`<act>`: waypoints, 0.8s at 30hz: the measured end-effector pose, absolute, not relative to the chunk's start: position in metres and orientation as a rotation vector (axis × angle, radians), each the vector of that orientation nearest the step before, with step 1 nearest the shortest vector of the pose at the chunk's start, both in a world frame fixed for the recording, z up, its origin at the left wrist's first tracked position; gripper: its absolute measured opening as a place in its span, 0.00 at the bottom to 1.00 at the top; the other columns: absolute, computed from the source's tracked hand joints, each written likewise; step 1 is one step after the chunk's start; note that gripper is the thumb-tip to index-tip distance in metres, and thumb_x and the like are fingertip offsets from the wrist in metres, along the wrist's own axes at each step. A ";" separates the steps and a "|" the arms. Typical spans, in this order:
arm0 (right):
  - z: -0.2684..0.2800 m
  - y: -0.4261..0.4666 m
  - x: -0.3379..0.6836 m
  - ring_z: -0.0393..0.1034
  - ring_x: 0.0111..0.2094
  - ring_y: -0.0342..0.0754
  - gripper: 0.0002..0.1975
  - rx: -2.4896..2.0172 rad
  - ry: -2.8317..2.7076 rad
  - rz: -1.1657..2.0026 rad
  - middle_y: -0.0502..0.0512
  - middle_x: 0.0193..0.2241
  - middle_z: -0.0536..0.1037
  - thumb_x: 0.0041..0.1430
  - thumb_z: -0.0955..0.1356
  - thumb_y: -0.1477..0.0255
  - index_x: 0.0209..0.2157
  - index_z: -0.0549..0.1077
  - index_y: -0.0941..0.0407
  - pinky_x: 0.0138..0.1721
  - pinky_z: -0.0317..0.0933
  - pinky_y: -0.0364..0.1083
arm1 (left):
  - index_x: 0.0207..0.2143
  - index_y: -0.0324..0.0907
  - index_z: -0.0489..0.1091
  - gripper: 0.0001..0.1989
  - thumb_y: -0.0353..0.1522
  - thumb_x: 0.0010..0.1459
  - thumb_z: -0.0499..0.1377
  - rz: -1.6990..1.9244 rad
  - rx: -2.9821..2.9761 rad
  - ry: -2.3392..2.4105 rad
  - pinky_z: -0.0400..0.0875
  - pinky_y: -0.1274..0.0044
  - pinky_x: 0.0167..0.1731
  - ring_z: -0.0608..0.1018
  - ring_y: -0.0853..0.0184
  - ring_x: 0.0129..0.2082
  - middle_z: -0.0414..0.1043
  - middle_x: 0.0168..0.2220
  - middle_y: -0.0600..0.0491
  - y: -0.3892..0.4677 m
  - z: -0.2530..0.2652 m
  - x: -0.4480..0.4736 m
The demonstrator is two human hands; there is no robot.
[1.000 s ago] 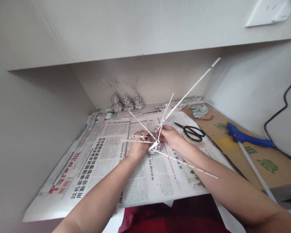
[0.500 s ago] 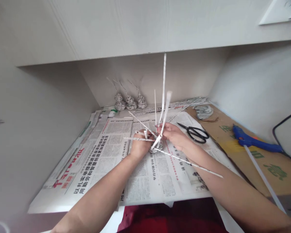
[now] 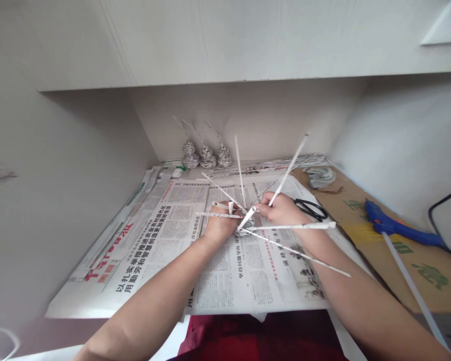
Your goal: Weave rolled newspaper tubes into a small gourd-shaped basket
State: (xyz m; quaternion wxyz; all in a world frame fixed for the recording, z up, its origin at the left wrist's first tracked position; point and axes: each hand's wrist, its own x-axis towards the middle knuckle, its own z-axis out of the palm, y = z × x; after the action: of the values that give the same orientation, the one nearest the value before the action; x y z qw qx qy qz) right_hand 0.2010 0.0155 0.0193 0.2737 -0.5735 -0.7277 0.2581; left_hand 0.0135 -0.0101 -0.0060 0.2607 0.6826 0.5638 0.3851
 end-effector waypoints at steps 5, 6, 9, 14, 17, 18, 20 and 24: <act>0.035 0.012 0.210 0.69 0.26 0.48 0.09 -1.764 -2.217 0.510 0.54 0.24 0.76 0.48 0.69 0.63 0.23 0.73 0.55 0.27 0.55 0.44 | 0.29 0.38 0.75 0.04 0.27 0.51 0.60 1.037 1.908 1.557 0.71 0.77 0.32 0.76 0.67 0.30 0.76 0.30 0.49 -0.008 -0.008 0.014; 0.037 0.012 0.212 0.70 0.28 0.50 0.12 -1.841 -2.206 0.431 0.55 0.26 0.77 0.48 0.69 0.61 0.26 0.74 0.55 0.28 0.56 0.45 | 0.29 0.38 0.75 0.04 0.27 0.51 0.60 1.039 1.929 1.566 0.71 0.77 0.32 0.76 0.67 0.30 0.75 0.30 0.50 -0.008 -0.008 0.015; 0.039 0.013 0.217 0.70 0.35 0.58 0.23 -2.054 -2.072 0.098 0.63 0.33 0.77 0.47 0.70 0.57 0.40 0.72 0.59 0.32 0.58 0.48 | 0.28 0.39 0.75 0.03 0.26 0.50 0.60 1.055 1.990 1.585 0.71 0.77 0.33 0.76 0.67 0.31 0.74 0.30 0.50 -0.008 -0.006 0.015; 0.035 0.013 0.213 0.62 0.51 0.61 0.19 -1.679 -2.071 -0.325 0.69 0.47 0.72 0.54 0.66 0.71 0.47 0.70 0.63 0.50 0.54 0.53 | 0.27 0.39 0.76 0.06 0.24 0.50 0.59 1.077 2.036 1.544 0.70 0.76 0.35 0.75 0.67 0.32 0.74 0.29 0.50 -0.011 -0.002 0.015; 0.027 0.012 0.201 0.65 0.47 0.55 0.11 -1.313 -2.389 -0.140 0.60 0.37 0.78 0.58 0.63 0.70 0.35 0.77 0.57 0.55 0.48 0.52 | 0.27 0.39 0.76 0.06 0.24 0.50 0.59 1.080 2.067 1.526 0.69 0.76 0.35 0.75 0.67 0.32 0.74 0.29 0.50 -0.013 -0.001 0.015; 0.025 0.011 0.196 0.67 0.44 0.53 0.12 -1.264 -2.469 -0.075 0.58 0.32 0.78 0.59 0.63 0.69 0.31 0.77 0.56 0.55 0.47 0.52 | 0.28 0.39 0.76 0.06 0.24 0.51 0.59 1.076 2.069 1.530 0.69 0.77 0.34 0.75 0.67 0.31 0.74 0.29 0.50 -0.013 0.000 0.015; 0.022 0.009 0.190 0.69 0.36 0.50 0.14 -1.272 -2.552 0.030 0.56 0.27 0.78 0.60 0.62 0.68 0.27 0.76 0.56 0.50 0.51 0.50 | 0.28 0.38 0.76 0.06 0.24 0.51 0.58 1.061 2.062 1.546 0.69 0.77 0.34 0.75 0.67 0.31 0.74 0.30 0.50 -0.013 0.000 0.015; 0.024 0.003 0.186 0.69 0.28 0.46 0.15 -1.422 -2.485 0.251 0.55 0.26 0.78 0.60 0.61 0.67 0.28 0.77 0.55 0.30 0.53 0.43 | 0.29 0.38 0.76 0.05 0.26 0.51 0.59 0.995 2.026 1.552 0.69 0.77 0.32 0.75 0.68 0.29 0.75 0.29 0.50 -0.011 -0.001 0.014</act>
State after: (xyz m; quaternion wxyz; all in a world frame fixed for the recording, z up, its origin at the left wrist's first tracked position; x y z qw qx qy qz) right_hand 0.1859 0.0034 0.0236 0.1334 -0.4905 -0.8568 0.0867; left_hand 0.0144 -0.0107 -0.0013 0.1997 0.7246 0.5552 0.3560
